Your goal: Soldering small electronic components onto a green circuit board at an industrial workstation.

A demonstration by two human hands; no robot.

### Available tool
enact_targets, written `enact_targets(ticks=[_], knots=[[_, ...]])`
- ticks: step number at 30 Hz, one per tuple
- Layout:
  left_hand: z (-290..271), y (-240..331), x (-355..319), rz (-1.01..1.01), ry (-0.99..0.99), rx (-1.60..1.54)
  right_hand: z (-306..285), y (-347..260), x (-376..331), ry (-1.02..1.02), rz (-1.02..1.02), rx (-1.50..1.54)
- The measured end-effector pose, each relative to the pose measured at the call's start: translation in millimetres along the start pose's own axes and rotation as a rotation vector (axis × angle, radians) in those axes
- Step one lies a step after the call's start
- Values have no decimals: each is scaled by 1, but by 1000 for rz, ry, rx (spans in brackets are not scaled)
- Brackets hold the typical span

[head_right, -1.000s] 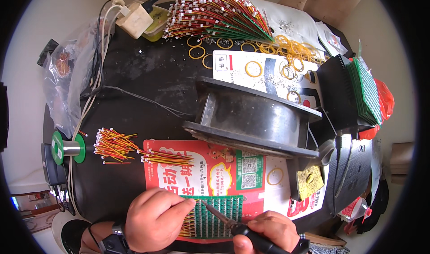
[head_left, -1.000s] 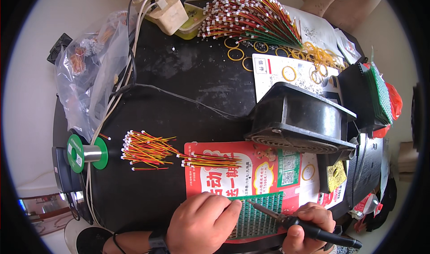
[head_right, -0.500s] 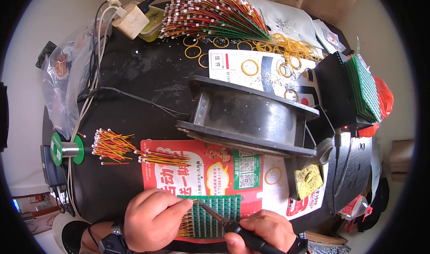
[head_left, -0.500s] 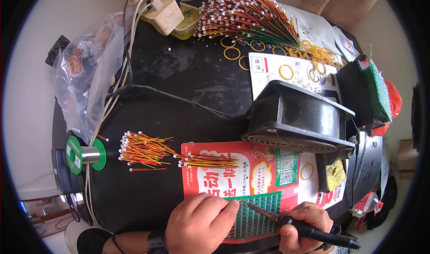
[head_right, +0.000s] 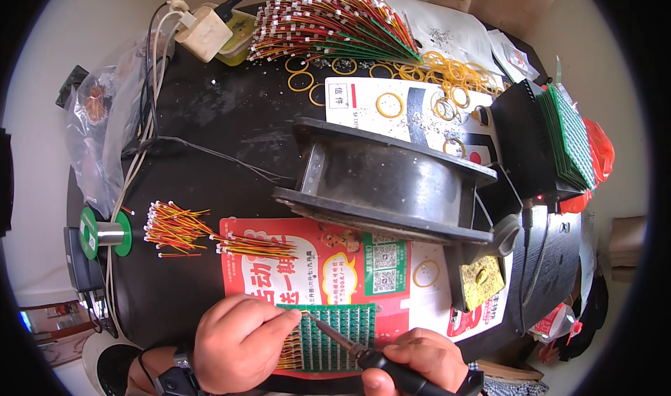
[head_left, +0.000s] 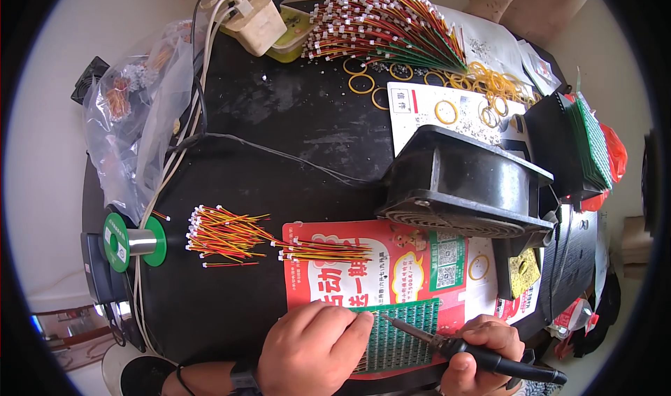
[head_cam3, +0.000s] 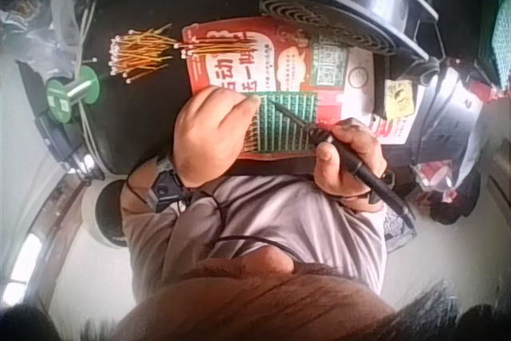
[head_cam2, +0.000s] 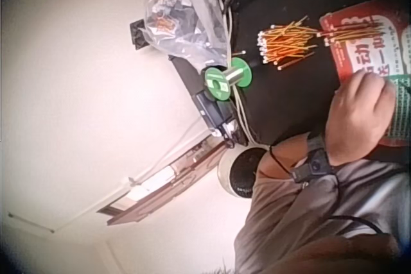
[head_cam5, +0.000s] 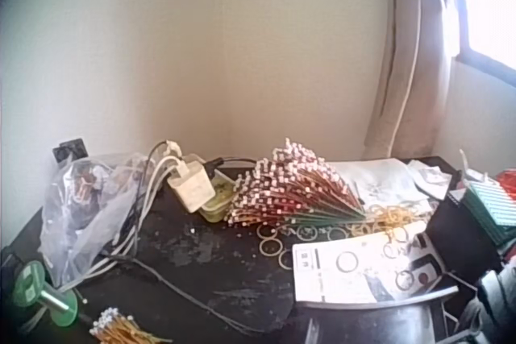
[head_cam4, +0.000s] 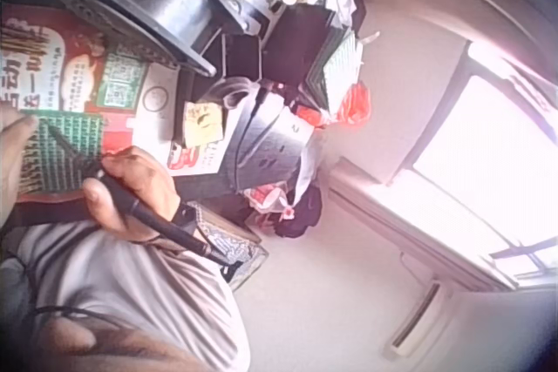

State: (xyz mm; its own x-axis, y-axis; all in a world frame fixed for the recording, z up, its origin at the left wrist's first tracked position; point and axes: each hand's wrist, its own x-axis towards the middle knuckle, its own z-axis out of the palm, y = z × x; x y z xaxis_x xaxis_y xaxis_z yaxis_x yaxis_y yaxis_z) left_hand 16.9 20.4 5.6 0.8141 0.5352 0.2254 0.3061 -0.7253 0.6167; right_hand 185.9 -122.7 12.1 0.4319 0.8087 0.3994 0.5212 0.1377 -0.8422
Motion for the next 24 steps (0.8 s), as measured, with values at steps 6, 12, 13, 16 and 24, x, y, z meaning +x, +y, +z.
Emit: enact_targets(ticks=[6, 12, 13, 16, 24], knots=[[0, 1, 0, 3, 10, 10, 0, -1, 1, -3, 5, -11], [-2, 8, 0, -18, 70, 3, 0, -2, 0, -14, 17, -18], [-1, 8, 0, -18, 70, 3, 0, -2, 0, -14, 17, -20], [1, 7, -2, 9, 67, 20, 0, -3, 1, -23, 21, -23], [7, 2, -7, -80, 31, 25, -1, -1, 1, -85, 95, -52]])
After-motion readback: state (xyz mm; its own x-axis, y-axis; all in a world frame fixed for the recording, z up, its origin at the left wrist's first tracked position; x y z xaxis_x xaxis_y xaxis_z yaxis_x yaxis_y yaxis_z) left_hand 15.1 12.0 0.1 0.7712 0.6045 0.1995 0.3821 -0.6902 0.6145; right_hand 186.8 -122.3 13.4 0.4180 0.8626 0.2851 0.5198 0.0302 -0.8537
